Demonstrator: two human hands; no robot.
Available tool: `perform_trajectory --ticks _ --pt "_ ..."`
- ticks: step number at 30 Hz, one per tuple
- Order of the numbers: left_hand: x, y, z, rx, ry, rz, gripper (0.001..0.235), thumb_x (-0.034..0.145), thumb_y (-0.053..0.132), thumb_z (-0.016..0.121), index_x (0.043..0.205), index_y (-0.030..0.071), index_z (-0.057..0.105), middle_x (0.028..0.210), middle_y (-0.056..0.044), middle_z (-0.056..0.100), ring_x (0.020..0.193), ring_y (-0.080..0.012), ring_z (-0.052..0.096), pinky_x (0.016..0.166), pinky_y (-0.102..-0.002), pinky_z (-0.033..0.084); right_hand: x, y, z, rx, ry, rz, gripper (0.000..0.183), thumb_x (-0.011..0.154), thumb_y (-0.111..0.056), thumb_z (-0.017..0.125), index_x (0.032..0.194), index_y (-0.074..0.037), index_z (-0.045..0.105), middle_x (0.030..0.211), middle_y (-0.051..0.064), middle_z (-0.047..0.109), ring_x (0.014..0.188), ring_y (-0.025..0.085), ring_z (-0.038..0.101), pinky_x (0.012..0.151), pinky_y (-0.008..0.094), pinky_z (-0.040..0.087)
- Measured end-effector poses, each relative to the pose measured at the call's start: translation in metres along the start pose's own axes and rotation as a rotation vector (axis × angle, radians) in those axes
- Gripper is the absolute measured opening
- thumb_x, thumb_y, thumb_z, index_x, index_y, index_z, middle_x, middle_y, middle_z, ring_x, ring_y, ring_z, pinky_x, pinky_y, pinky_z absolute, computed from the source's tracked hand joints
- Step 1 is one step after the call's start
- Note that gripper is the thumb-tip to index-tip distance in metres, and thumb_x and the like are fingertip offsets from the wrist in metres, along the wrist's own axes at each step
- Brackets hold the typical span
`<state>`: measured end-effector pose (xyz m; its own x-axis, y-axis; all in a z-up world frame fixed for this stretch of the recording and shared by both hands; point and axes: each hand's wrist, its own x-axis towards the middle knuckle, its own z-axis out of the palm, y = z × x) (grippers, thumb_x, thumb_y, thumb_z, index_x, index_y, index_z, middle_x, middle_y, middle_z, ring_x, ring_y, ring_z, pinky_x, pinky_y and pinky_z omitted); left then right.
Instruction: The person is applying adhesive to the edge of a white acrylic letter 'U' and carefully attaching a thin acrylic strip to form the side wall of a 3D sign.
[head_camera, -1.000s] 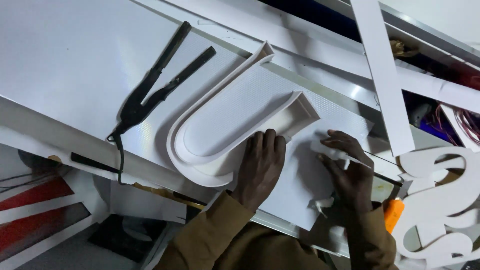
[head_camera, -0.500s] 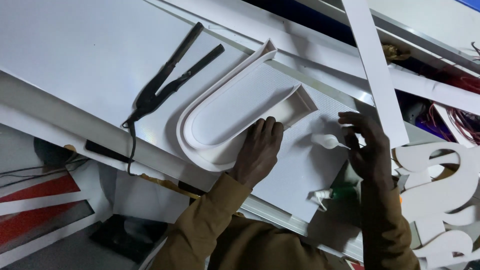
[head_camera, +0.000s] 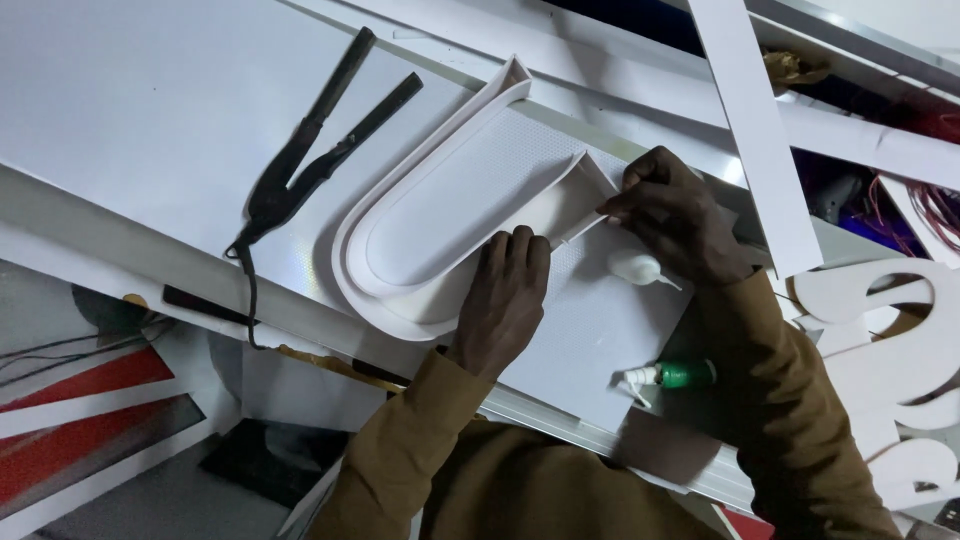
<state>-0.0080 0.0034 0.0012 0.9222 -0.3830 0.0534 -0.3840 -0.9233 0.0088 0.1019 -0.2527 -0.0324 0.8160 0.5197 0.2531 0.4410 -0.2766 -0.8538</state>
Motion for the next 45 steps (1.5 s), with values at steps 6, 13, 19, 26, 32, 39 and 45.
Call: perform_trajectory --ticks 6,13,19,26,32,39,45 --pt "0.002 -0.001 -0.007 0.01 0.007 0.021 0.023 0.087 0.009 0.08 0.099 0.014 0.061 0.096 -0.005 0.055 0.087 -0.0204 0.058 0.078 -0.035 0.05 0.0 0.006 0.001 0.04 -0.023 0.009 0.008 0.106 -0.015 0.087 0.111 -0.009 0.089 0.113 0.013 0.059 0.093 0.03 0.066 0.084 0.043 0.054" --pt "0.005 0.004 -0.01 0.053 0.035 0.014 0.02 0.09 0.008 0.08 0.098 0.014 0.062 0.094 -0.004 0.054 0.086 -0.0205 0.058 0.077 -0.034 0.05 -0.002 0.009 0.003 0.108 -0.016 0.009 0.007 0.108 -0.012 0.085 0.112 -0.007 0.088 0.114 0.011 0.057 0.098 0.027 0.064 0.089 0.042 0.052" --pt "0.006 0.0 -0.004 0.036 0.044 0.025 0.019 0.09 0.007 0.08 0.096 0.013 0.063 0.092 -0.004 0.054 0.083 -0.0202 0.056 0.076 -0.034 0.049 -0.001 0.009 0.007 0.124 0.002 -0.031 0.007 0.11 -0.011 0.082 0.112 -0.007 0.088 0.111 0.011 0.053 0.096 0.026 0.061 0.09 0.043 0.051" --pt "0.006 0.002 0.001 0.055 0.015 0.021 0.017 0.091 0.009 0.077 0.097 0.014 0.062 0.089 0.0 0.051 0.081 -0.0182 0.054 0.078 -0.035 0.049 -0.004 0.011 0.008 0.146 0.009 -0.037 0.008 0.111 -0.011 0.082 0.114 -0.005 0.087 0.112 0.012 0.053 0.098 0.027 0.06 0.091 0.044 0.051" --pt "0.005 0.003 0.002 0.071 0.047 0.016 0.016 0.092 0.008 0.078 0.101 0.011 0.065 0.091 -0.004 0.054 0.084 -0.0209 0.058 0.08 -0.034 0.051 -0.003 0.012 0.008 0.147 0.013 -0.046 0.007 0.11 -0.01 0.083 0.114 -0.006 0.087 0.112 0.011 0.053 0.099 0.027 0.061 0.091 0.044 0.05" --pt "0.004 0.001 0.001 0.069 0.018 0.029 0.016 0.091 0.01 0.076 0.098 0.014 0.063 0.09 -0.001 0.052 0.085 -0.0205 0.057 0.081 -0.034 0.05 -0.005 0.015 0.01 0.152 0.022 -0.052 0.006 0.111 -0.009 0.082 0.113 -0.005 0.087 0.113 0.012 0.051 0.101 0.027 0.061 0.093 0.044 0.051" --pt "0.005 0.001 0.001 0.104 -0.027 0.046 0.015 0.091 0.01 0.074 0.098 0.015 0.061 0.089 0.001 0.049 0.083 -0.0185 0.053 0.08 -0.034 0.048 -0.004 0.012 0.01 0.158 0.022 -0.055 0.006 0.111 -0.009 0.082 0.113 -0.007 0.087 0.114 0.011 0.052 0.1 0.026 0.059 0.093 0.044 0.051"
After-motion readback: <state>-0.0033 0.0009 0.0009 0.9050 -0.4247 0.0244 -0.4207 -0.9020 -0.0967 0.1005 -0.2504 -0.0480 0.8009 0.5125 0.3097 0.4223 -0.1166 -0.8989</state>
